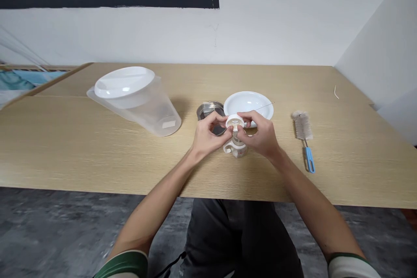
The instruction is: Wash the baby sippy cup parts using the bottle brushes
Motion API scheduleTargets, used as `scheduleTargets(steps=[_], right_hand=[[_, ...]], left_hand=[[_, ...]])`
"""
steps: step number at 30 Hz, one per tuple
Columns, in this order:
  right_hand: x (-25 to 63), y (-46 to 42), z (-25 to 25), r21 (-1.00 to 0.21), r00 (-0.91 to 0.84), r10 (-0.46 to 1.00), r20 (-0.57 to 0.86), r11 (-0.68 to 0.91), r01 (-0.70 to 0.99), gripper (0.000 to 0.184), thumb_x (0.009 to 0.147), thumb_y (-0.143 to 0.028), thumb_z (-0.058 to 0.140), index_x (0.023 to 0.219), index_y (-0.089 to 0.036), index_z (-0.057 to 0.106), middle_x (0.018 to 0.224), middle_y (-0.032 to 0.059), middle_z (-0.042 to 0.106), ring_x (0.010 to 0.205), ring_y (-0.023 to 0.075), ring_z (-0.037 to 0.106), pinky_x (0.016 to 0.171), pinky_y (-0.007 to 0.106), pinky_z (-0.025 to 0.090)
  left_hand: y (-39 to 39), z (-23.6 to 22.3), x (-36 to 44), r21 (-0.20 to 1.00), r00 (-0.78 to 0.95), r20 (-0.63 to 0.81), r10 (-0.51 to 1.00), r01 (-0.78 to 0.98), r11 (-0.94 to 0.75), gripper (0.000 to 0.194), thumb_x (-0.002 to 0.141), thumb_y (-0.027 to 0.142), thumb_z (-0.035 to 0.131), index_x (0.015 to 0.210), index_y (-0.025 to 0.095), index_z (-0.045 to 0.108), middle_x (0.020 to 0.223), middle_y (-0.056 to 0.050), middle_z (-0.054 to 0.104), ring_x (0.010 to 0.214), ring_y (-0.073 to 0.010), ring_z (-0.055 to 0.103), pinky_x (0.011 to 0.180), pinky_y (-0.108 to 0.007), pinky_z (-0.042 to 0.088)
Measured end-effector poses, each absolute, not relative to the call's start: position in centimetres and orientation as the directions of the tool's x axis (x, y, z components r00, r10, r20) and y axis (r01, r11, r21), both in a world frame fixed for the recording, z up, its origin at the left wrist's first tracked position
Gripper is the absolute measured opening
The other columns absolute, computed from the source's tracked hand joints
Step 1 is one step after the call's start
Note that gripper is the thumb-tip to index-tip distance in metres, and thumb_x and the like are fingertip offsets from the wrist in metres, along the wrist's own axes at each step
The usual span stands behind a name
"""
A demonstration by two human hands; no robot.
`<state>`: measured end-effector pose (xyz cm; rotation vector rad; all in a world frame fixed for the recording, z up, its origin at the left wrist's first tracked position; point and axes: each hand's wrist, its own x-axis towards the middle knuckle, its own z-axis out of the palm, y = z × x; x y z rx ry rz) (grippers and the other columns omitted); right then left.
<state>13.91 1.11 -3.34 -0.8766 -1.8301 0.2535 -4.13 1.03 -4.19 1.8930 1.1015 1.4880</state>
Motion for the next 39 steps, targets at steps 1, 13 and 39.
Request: scheduleTargets(steps=[1, 13, 39], right_hand=[[13.93, 1.14, -3.39, -0.541, -0.191, 0.669, 0.719, 0.71, 0.45, 0.024, 0.079, -0.019, 0.058, 0.103, -0.021, 0.064, 0.085, 0.0024, 0.068, 0.069, 0.0137, 0.057, 0.066, 0.028, 0.053], [13.96, 1.12, -2.94, -0.496, -0.209, 0.617, 0.758, 0.755, 0.43, 0.025, 0.086, -0.022, 0.055, 0.109, -0.019, 0.064, 0.08, 0.0028, 0.065, 0.069, 0.0147, 0.056, 0.067, 0.03, 0.051], [14.23, 0.79, -2.79, -0.661, -0.205, 0.694, 0.69, 0.72, 0.21, 0.037, 0.086, -0.043, 0.066, 0.115, -0.021, 0.059, 0.108, 0.0094, 0.07, 0.097, 0.0207, 0.067, 0.087, 0.037, 0.055]], left_hand=[[1.04, -4.18, -4.15, 0.777, 0.082, 0.56, 0.824, 0.294, -0.557, 0.022, 0.076, 0.033, 0.076, 0.087, 0.019, 0.063, 0.078, -0.001, 0.064, 0.071, -0.0149, 0.061, 0.069, -0.03, 0.052], [1.18, -3.97, -4.23, 0.816, 0.083, 0.53, 0.844, 0.222, -0.534, 0.024, 0.078, 0.033, 0.076, 0.092, 0.017, 0.064, 0.085, -0.005, 0.067, 0.076, -0.0161, 0.063, 0.072, -0.03, 0.051], [1.33, -4.11, -3.95, 0.569, 0.096, 0.8, 0.592, 0.192, -0.799, 0.024, 0.085, 0.021, 0.071, 0.108, 0.022, 0.064, 0.107, -0.007, 0.073, 0.106, -0.0227, 0.069, 0.095, -0.046, 0.055]])
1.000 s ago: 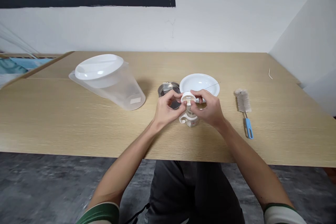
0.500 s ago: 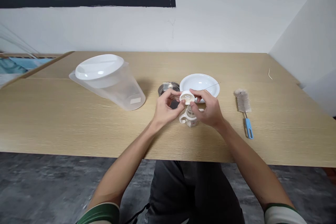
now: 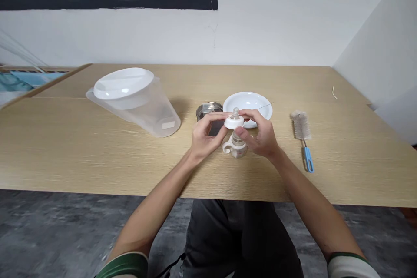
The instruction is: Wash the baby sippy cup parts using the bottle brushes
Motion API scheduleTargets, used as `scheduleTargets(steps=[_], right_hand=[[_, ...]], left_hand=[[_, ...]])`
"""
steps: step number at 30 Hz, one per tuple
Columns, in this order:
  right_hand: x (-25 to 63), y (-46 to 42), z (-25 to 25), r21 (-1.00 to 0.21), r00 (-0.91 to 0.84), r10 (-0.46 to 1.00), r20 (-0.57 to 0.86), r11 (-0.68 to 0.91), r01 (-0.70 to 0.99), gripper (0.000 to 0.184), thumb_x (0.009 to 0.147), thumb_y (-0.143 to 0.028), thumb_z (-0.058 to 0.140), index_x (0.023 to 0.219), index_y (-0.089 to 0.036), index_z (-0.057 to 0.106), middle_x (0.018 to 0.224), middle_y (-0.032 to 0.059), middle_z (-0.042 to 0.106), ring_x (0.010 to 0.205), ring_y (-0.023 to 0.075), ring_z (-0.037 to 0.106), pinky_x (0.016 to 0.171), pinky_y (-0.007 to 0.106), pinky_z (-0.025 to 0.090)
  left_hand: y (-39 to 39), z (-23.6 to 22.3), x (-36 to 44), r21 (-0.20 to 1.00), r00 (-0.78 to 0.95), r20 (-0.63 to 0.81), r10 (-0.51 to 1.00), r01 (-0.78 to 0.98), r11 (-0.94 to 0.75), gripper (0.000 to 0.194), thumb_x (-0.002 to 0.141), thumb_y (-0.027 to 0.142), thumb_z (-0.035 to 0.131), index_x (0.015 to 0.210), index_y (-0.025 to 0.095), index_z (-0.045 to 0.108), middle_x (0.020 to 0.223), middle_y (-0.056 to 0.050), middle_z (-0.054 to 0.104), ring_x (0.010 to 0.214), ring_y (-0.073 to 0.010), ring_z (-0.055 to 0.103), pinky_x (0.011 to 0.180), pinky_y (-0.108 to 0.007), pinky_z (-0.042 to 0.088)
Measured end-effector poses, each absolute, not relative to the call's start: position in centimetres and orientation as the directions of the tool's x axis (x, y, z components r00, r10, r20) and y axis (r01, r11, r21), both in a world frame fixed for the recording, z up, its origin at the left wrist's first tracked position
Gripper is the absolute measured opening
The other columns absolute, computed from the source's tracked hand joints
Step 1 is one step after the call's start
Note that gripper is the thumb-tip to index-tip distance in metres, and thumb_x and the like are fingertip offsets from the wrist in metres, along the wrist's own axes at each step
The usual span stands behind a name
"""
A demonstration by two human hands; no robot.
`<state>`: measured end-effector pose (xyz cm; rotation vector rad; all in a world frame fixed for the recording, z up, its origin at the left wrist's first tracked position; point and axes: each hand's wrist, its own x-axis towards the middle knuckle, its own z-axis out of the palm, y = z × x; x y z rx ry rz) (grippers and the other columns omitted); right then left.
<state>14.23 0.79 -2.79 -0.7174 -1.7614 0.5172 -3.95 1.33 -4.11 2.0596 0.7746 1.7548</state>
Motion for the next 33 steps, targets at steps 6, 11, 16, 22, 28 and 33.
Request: scheduleTargets(steps=[6, 11, 16, 22, 28, 33], right_hand=[[14.4, 0.9, -2.8, -0.71, -0.204, 0.732, 0.65, 0.681, 0.179, 0.042, 0.081, -0.045, 0.072, 0.113, -0.022, 0.06, 0.109, 0.0081, 0.07, 0.098, 0.021, 0.067, 0.089, 0.037, 0.055], [15.5, 1.6, -2.6, -0.796, -0.267, 0.786, 0.558, 0.598, 0.097, 0.041, 0.084, -0.044, 0.068, 0.118, -0.021, 0.062, 0.115, 0.0091, 0.067, 0.106, 0.0227, 0.064, 0.095, 0.04, 0.052], [16.3, 2.4, -2.6, -0.836, -0.328, 0.814, 0.48, 0.538, 0.11, 0.045, 0.078, -0.045, 0.076, 0.115, -0.022, 0.064, 0.112, 0.008, 0.067, 0.106, 0.023, 0.063, 0.096, 0.041, 0.051], [16.0, 2.1, -2.8, -0.876, -0.39, 0.82, 0.42, 0.478, 0.06, 0.048, 0.071, -0.043, 0.082, 0.109, -0.021, 0.063, 0.105, 0.0059, 0.071, 0.097, 0.0197, 0.067, 0.09, 0.036, 0.053], [15.8, 1.8, -2.5, -0.853, -0.437, 0.789, 0.432, 0.515, 0.086, 0.04, 0.076, -0.043, 0.078, 0.109, -0.022, 0.069, 0.11, 0.0059, 0.072, 0.103, 0.0203, 0.067, 0.091, 0.037, 0.054], [15.8, 1.6, -2.3, -0.834, -0.422, 0.779, 0.463, 0.544, 0.089, 0.043, 0.075, -0.043, 0.079, 0.112, -0.023, 0.071, 0.112, 0.006, 0.072, 0.106, 0.0207, 0.066, 0.093, 0.039, 0.054]], left_hand=[[1.4, -4.2, -4.2, 0.538, 0.147, 0.813, 0.564, 0.183, -0.823, 0.026, 0.085, 0.019, 0.071, 0.11, 0.024, 0.065, 0.111, -0.007, 0.073, 0.107, -0.0231, 0.069, 0.096, -0.048, 0.055], [1.4, -3.9, -4.6, 0.648, 0.176, 0.714, 0.677, 0.2, -0.735, 0.034, 0.084, 0.025, 0.072, 0.117, 0.021, 0.062, 0.115, -0.011, 0.07, 0.105, -0.0226, 0.068, 0.095, -0.043, 0.055], [1.6, -3.4, -5.2, 0.701, 0.188, 0.663, 0.724, 0.181, -0.689, 0.038, 0.082, 0.029, 0.074, 0.117, 0.02, 0.062, 0.114, -0.011, 0.069, 0.102, -0.0218, 0.066, 0.091, -0.04, 0.054], [1.7, -3.1, -5.5, 0.701, 0.244, 0.659, 0.712, 0.144, -0.698, 0.044, 0.078, 0.032, 0.077, 0.119, 0.023, 0.064, 0.116, -0.012, 0.066, 0.099, -0.0214, 0.062, 0.087, -0.038, 0.051], [1.6, -2.8, -5.5, 0.743, 0.354, 0.593, 0.723, 0.106, -0.661, 0.047, 0.079, 0.037, 0.076, 0.123, 0.026, 0.065, 0.12, -0.012, 0.063, 0.106, -0.0244, 0.059, 0.086, -0.04, 0.051], [1.6, -2.3, -5.4, 0.795, 0.38, 0.568, 0.73, -0.021, -0.607, 0.033, 0.085, 0.04, 0.07, 0.115, 0.027, 0.069, 0.116, -0.012, 0.064, 0.108, -0.0246, 0.061, 0.087, -0.042, 0.053]])
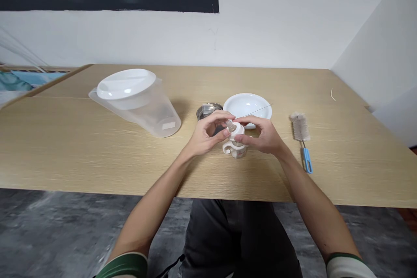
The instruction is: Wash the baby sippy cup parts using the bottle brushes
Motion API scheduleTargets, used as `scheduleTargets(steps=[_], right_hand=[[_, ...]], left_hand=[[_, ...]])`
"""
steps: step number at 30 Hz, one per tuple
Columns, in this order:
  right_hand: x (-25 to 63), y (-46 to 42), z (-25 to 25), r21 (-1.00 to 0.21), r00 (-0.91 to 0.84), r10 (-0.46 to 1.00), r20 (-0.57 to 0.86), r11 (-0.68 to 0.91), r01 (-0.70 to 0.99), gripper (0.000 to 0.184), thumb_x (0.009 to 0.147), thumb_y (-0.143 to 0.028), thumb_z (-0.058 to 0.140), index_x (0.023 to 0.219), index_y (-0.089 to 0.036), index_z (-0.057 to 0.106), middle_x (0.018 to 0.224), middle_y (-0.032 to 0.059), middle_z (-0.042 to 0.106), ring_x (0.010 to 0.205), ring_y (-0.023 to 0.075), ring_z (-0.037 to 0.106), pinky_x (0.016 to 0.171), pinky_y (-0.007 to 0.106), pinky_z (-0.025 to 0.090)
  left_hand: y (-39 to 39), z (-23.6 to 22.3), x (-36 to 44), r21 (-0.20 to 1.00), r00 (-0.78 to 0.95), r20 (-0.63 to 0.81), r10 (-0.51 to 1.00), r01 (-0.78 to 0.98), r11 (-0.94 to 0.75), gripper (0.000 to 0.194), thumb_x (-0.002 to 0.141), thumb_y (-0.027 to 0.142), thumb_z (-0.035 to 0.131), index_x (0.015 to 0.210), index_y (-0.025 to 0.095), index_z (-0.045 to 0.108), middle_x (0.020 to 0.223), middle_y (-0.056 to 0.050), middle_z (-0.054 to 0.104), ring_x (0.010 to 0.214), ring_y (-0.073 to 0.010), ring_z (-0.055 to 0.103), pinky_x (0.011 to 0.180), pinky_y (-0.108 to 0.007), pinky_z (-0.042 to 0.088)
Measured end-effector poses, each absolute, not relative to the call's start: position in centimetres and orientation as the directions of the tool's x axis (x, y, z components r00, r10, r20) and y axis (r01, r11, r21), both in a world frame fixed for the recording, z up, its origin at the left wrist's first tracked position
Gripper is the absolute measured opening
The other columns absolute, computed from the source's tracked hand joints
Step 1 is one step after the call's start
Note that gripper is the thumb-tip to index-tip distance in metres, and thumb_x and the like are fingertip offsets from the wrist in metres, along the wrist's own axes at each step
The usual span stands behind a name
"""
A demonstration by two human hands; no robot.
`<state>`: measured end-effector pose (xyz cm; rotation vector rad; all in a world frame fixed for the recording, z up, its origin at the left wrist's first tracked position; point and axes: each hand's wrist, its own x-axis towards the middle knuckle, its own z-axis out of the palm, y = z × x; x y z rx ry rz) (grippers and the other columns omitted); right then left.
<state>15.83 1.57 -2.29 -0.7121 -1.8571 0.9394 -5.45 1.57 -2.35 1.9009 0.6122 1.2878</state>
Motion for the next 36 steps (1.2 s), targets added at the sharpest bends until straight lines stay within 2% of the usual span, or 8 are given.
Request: scheduleTargets(steps=[6, 13, 20, 24, 28, 30, 33, 36], right_hand=[[15.8, 1.4, -2.0, -0.827, -0.387, 0.784, 0.485, 0.555, 0.089, 0.043, 0.073, -0.041, 0.081, 0.11, -0.022, 0.071, 0.109, 0.0066, 0.072, 0.102, 0.0199, 0.066, 0.09, 0.036, 0.055], [15.8, 1.4, -2.1, -0.844, -0.328, 0.81, 0.487, 0.532, 0.062, 0.039, 0.076, -0.047, 0.077, 0.105, -0.022, 0.073, 0.101, 0.0056, 0.074, 0.095, 0.0185, 0.067, 0.086, 0.034, 0.055], [15.8, 1.6, -2.3, -0.824, -0.293, 0.804, 0.518, 0.56, 0.082, 0.037, 0.08, -0.049, 0.073, 0.106, -0.022, 0.072, 0.101, 0.0057, 0.073, 0.093, 0.0182, 0.067, 0.086, 0.035, 0.055], [16.2, 2.1, -2.3, -0.862, -0.247, 0.846, 0.473, 0.502, 0.07, 0.036, 0.079, -0.046, 0.075, 0.104, -0.02, 0.068, 0.103, 0.0067, 0.073, 0.096, 0.0192, 0.068, 0.088, 0.036, 0.055], [16.9, 2.5, -2.2, -0.899, -0.311, 0.868, 0.388, 0.43, 0.079, 0.035, 0.075, -0.043, 0.078, 0.096, -0.019, 0.064, 0.099, 0.0067, 0.073, 0.092, 0.0196, 0.069, 0.084, 0.036, 0.056], [17.1, 2.5, -2.1, -0.9, -0.344, 0.863, 0.369, 0.424, 0.099, 0.035, 0.072, -0.043, 0.08, 0.091, -0.019, 0.063, 0.095, 0.0061, 0.072, 0.088, 0.0192, 0.069, 0.083, 0.036, 0.057], [17.3, 2.4, -1.9, -0.903, -0.421, 0.846, 0.327, 0.411, 0.124, 0.036, 0.07, -0.043, 0.081, 0.089, -0.019, 0.062, 0.097, 0.0067, 0.072, 0.09, 0.0201, 0.069, 0.083, 0.038, 0.057], [17.4, 2.2, -1.7, -0.904, -0.493, 0.817, 0.299, 0.407, 0.127, 0.042, 0.068, -0.04, 0.083, 0.099, -0.019, 0.064, 0.103, 0.0073, 0.072, 0.096, 0.0213, 0.069, 0.086, 0.039, 0.058]], left_hand=[[1.5, -1.9, -5.5, 0.803, 0.365, 0.565, 0.74, -0.034, -0.596, 0.024, 0.088, 0.038, 0.067, 0.109, 0.025, 0.071, 0.11, -0.01, 0.068, 0.105, -0.0221, 0.063, 0.088, -0.039, 0.053], [1.8, -2.7, -5.6, 0.832, 0.393, 0.523, 0.756, -0.042, -0.553, 0.041, 0.083, 0.044, 0.072, 0.12, 0.026, 0.065, 0.119, -0.011, 0.065, 0.104, -0.0228, 0.064, 0.092, -0.04, 0.053], [1.9, -2.9, -5.6, 0.817, 0.382, 0.529, 0.758, 0.013, -0.577, 0.04, 0.083, 0.037, 0.074, 0.12, 0.027, 0.064, 0.123, -0.011, 0.063, 0.103, -0.0218, 0.063, 0.089, -0.038, 0.052], [1.6, -2.5, -5.8, 0.812, 0.379, 0.473, 0.795, 0.163, -0.56, 0.06, 0.072, 0.036, 0.083, 0.126, 0.026, 0.06, 0.129, -0.012, 0.061, 0.106, -0.024, 0.062, 0.092, -0.04, 0.049], [1.2, -2.4, -5.6, 0.808, 0.465, 0.325, 0.823, 0.315, -0.497, 0.094, 0.055, 0.036, 0.092, 0.138, 0.026, 0.049, 0.134, -0.014, 0.057, 0.113, -0.0289, 0.061, 0.1, -0.048, 0.046], [1.1, -2.5, -5.3, 0.808, 0.504, 0.266, 0.822, 0.347, -0.475, 0.103, 0.05, 0.035, 0.094, 0.14, 0.024, 0.046, 0.135, -0.015, 0.056, 0.116, -0.0312, 0.06, 0.101, -0.05, 0.046], [0.9, -2.8, -4.9, 0.817, 0.532, 0.251, 0.809, 0.332, -0.471, 0.104, 0.051, 0.033, 0.093, 0.141, 0.022, 0.044, 0.136, -0.016, 0.056, 0.118, -0.0321, 0.06, 0.101, -0.049, 0.048], [1.0, -3.0, -4.7, 0.816, 0.545, 0.283, 0.789, 0.296, -0.497, 0.099, 0.056, 0.032, 0.091, 0.141, 0.023, 0.043, 0.134, -0.016, 0.058, 0.119, -0.0315, 0.061, 0.101, -0.048, 0.049]])
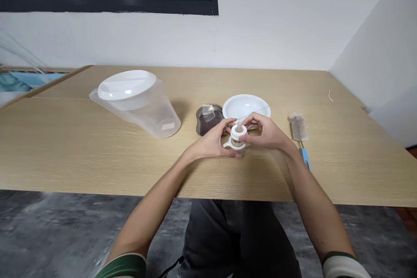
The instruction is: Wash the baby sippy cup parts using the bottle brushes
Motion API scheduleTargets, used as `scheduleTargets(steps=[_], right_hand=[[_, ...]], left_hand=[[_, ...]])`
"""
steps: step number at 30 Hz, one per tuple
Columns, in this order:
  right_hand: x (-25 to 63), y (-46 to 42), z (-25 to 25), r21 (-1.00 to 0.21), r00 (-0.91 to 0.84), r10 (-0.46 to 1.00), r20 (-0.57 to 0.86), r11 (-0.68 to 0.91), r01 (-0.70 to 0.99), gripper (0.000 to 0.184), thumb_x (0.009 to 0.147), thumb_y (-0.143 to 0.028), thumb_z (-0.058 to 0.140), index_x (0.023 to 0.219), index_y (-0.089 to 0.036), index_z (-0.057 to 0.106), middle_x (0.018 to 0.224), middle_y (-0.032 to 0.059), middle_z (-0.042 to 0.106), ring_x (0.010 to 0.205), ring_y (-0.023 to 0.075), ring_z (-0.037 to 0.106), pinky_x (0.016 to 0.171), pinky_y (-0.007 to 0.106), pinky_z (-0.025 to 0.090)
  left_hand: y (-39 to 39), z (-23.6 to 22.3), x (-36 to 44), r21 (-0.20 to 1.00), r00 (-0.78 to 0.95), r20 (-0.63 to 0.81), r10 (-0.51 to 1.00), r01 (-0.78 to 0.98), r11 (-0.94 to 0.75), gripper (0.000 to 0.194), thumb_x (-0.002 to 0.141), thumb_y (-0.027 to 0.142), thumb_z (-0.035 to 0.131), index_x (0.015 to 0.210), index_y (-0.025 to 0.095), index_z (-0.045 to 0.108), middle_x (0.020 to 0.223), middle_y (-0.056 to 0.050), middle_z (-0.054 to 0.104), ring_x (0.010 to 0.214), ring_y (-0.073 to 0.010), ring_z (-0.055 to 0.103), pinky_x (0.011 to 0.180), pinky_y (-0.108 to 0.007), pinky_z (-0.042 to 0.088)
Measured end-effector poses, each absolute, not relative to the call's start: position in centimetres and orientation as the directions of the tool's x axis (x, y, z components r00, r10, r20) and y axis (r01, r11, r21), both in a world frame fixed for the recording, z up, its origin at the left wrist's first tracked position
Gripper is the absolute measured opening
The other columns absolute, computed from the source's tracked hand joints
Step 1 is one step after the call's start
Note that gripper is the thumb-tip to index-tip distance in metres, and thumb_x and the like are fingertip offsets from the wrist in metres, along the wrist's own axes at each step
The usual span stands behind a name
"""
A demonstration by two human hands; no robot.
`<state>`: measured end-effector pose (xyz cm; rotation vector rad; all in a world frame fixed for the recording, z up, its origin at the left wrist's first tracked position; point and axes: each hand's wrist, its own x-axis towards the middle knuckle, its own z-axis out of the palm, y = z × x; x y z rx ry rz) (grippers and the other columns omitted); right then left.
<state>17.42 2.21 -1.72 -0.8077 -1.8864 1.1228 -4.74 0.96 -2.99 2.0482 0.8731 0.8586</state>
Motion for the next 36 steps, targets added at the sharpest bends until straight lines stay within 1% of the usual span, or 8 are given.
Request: scheduleTargets(steps=[5, 10, 16, 21, 23, 26, 31, 36], right_hand=[[17.4, 2.1, -1.5, -0.875, -0.571, 0.765, 0.297, 0.458, 0.159, 0.057, 0.073, -0.035, 0.079, 0.126, -0.024, 0.062, 0.11, 0.0054, 0.072, 0.1, 0.0205, 0.068, 0.089, 0.04, 0.057], [17.5, 2.2, -1.4, -0.803, -0.604, 0.718, 0.345, 0.559, 0.206, 0.039, 0.075, -0.038, 0.078, 0.111, -0.023, 0.07, 0.109, 0.0053, 0.071, 0.1, 0.0201, 0.066, 0.089, 0.038, 0.055], [17.7, 1.9, -0.9, -0.711, -0.619, 0.687, 0.38, 0.645, 0.279, 0.034, 0.075, -0.037, 0.078, 0.106, -0.024, 0.071, 0.102, 0.0035, 0.07, 0.096, 0.0192, 0.065, 0.084, 0.035, 0.053], [17.3, 1.5, 1.2, -0.591, -0.689, 0.662, 0.296, 0.694, 0.412, 0.046, 0.076, -0.029, 0.075, 0.121, -0.028, 0.065, 0.097, 0.001, 0.07, 0.082, 0.0174, 0.063, 0.071, 0.029, 0.049], [17.0, 1.8, 2.6, -0.496, -0.75, 0.62, 0.228, 0.737, 0.459, 0.042, 0.075, -0.027, 0.075, 0.116, -0.027, 0.067, 0.092, 0.0015, 0.069, 0.078, 0.0172, 0.061, 0.067, 0.027, 0.045], [16.2, 2.3, 4.7, -0.362, -0.812, 0.583, 0.03, 0.763, 0.535, 0.032, 0.076, -0.027, 0.073, 0.107, -0.023, 0.069, 0.087, 0.0027, 0.068, 0.075, 0.017, 0.059, 0.065, 0.026, 0.04], [14.8, 2.4, 6.9, -0.251, -0.843, 0.505, -0.185, 0.805, 0.537, 0.037, 0.075, -0.016, 0.071, 0.112, -0.02, 0.064, 0.101, 0.0056, 0.069, 0.086, 0.0188, 0.061, 0.069, 0.025, 0.039], [14.1, 1.3, 7.7, -0.134, -0.84, 0.485, -0.243, 0.841, 0.525, 0.034, 0.077, -0.008, 0.065, 0.109, -0.018, 0.065, 0.109, 0.0097, 0.068, 0.095, 0.022, 0.063, 0.074, 0.028, 0.041]], left_hand=[[1.0, -3.0, -4.6, 0.824, 0.563, 0.328, 0.759, 0.222, -0.521, 0.091, 0.061, 0.027, 0.088, 0.14, 0.026, 0.042, 0.129, -0.013, 0.062, 0.117, -0.0298, 0.062, 0.101, -0.048, 0.049], [0.8, -3.2, -4.4, 0.833, 0.512, 0.312, 0.8, 0.259, -0.49, 0.088, 0.062, 0.021, 0.087, 0.139, 0.024, 0.043, 0.119, -0.011, 0.066, 0.109, -0.0271, 0.066, 0.099, -0.046, 0.05], [1.0, -3.6, -4.4, 0.817, 0.529, 0.349, 0.773, 0.232, -0.528, 0.086, 0.064, 0.025, 0.086, 0.138, 0.025, 0.042, 0.107, -0.007, 0.07, 0.104, -0.0258, 0.069, 0.098, -0.044, 0.051], [1.2, -4.0, -4.6, 0.792, 0.527, 0.384, 0.758, 0.235, -0.564, 0.082, 0.064, 0.026, 0.085, 0.135, 0.024, 0.044, 0.103, -0.005, 0.069, 0.102, -0.0255, 0.069, 0.094, -0.04, 0.053], [1.3, -4.2, -4.6, 0.776, 0.518, 0.382, 0.766, 0.269, -0.57, 0.082, 0.062, 0.03, 0.085, 0.133, 0.023, 0.044, 0.107, -0.006, 0.068, 0.103, -0.0264, 0.068, 0.093, -0.039, 0.053], [1.5, -4.5, -4.5, 0.757, 0.49, 0.381, 0.784, 0.321, -0.569, 0.085, 0.059, 0.035, 0.086, 0.132, 0.022, 0.044, 0.107, -0.005, 0.068, 0.103, -0.0264, 0.067, 0.09, -0.038, 0.053], [1.4, -5.5, -3.7, 0.729, 0.423, 0.477, 0.771, 0.3, -0.616, 0.071, 0.056, 0.029, 0.083, 0.119, 0.02, 0.051, 0.107, -0.006, 0.067, 0.098, -0.0245, 0.067, 0.084, -0.033, 0.053], [1.5, -6.5, -3.0, 0.762, 0.361, 0.525, 0.77, 0.202, -0.615, 0.082, 0.057, 0.031, 0.081, 0.129, 0.019, 0.044, 0.1, -0.004, 0.068, 0.091, -0.0217, 0.068, 0.081, -0.032, 0.053]])
